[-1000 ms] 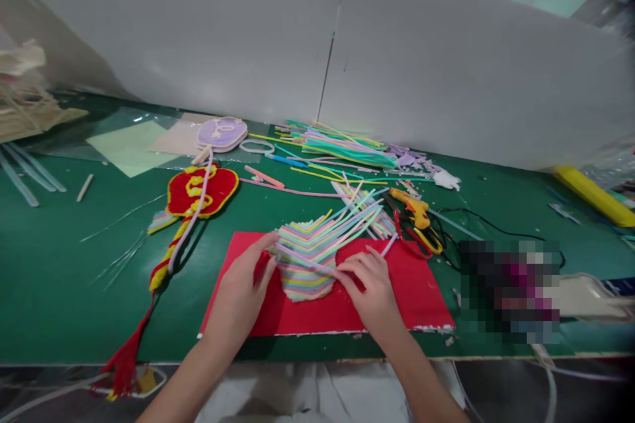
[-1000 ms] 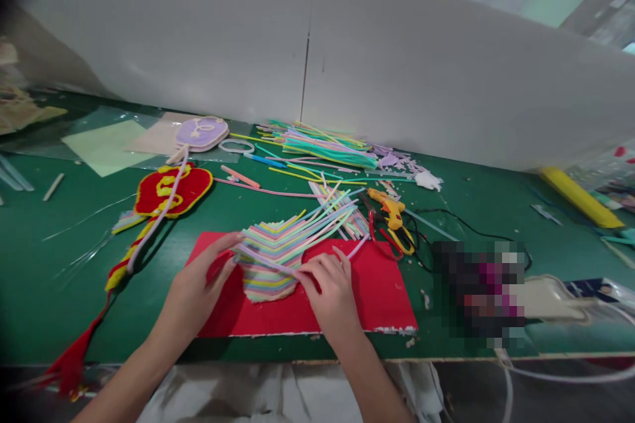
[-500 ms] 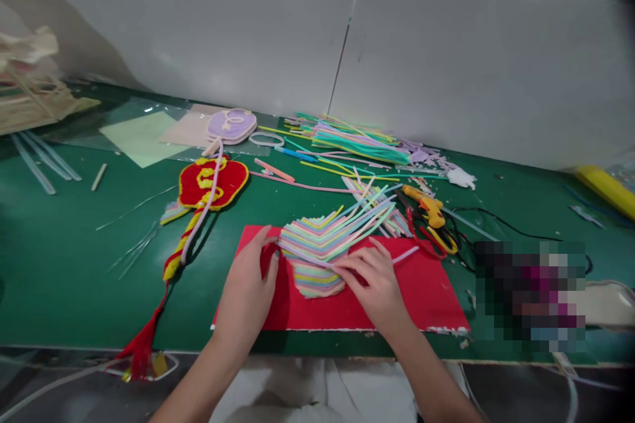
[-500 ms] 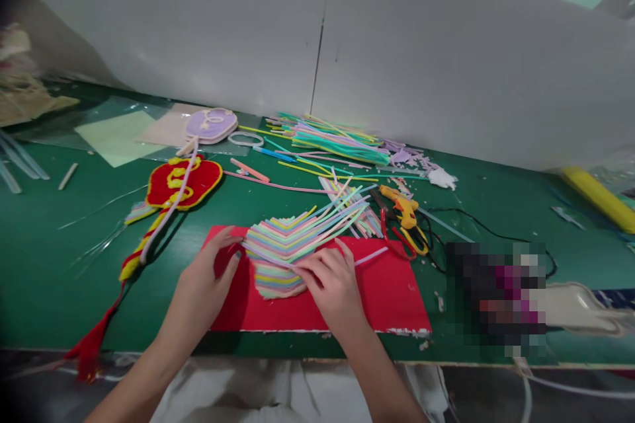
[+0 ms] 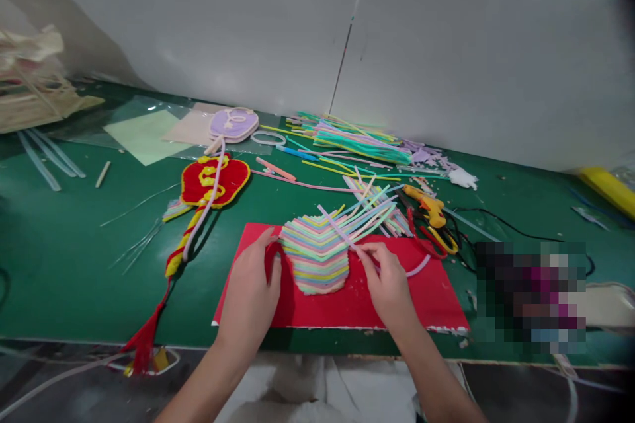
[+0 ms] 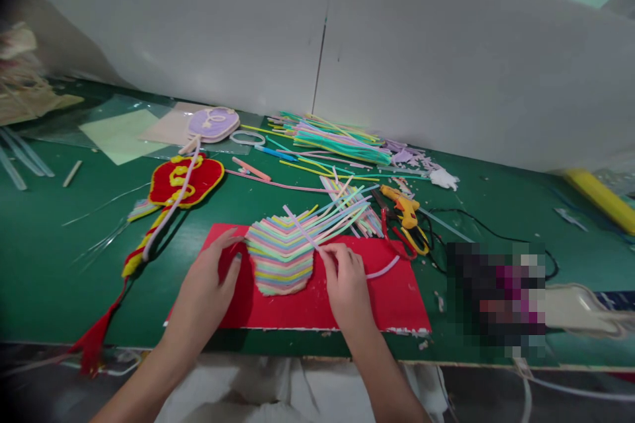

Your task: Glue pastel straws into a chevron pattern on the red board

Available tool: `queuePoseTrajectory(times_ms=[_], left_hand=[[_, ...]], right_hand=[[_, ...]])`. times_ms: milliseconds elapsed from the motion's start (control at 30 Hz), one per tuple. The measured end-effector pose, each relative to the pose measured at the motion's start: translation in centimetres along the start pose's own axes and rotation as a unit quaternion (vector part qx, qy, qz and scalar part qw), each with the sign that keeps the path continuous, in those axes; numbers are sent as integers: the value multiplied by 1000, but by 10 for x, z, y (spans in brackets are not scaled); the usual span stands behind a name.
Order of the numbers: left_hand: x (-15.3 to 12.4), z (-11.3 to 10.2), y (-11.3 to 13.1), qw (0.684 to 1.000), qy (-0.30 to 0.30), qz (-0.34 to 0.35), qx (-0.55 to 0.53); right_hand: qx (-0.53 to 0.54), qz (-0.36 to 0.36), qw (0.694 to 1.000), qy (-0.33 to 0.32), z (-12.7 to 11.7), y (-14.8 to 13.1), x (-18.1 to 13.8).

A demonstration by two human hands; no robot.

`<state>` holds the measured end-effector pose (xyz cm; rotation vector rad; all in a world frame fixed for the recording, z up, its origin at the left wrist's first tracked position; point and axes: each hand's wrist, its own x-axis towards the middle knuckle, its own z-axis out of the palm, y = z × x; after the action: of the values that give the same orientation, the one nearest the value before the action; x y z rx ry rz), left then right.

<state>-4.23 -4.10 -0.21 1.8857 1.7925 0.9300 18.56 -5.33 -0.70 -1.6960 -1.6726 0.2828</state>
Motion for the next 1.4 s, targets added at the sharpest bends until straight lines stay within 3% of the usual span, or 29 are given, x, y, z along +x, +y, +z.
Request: queuePoseTrajectory(times_ms=[300, 567, 700, 933, 1100, 1400], left_hand=[[1, 2, -4, 1000, 2, 16, 0], [1, 3, -6, 1000, 0, 13, -5], [2, 2, -6, 1000, -15, 18, -8], [8, 1, -2, 1000, -19, 16, 6], [9, 2, -4, 999, -11, 18, 25], [1, 1, -10, 999, -1, 36, 37]], right_hand=[[100, 47, 993, -47, 2, -5, -3], [20, -56, 998, 4, 0, -6, -4], [20, -96, 995, -6, 2, -11, -5], [65, -23, 998, -12, 12, -14, -6], [57, -99, 993, 4, 9, -17, -6], [7, -209, 976, -57, 4, -19, -1]])
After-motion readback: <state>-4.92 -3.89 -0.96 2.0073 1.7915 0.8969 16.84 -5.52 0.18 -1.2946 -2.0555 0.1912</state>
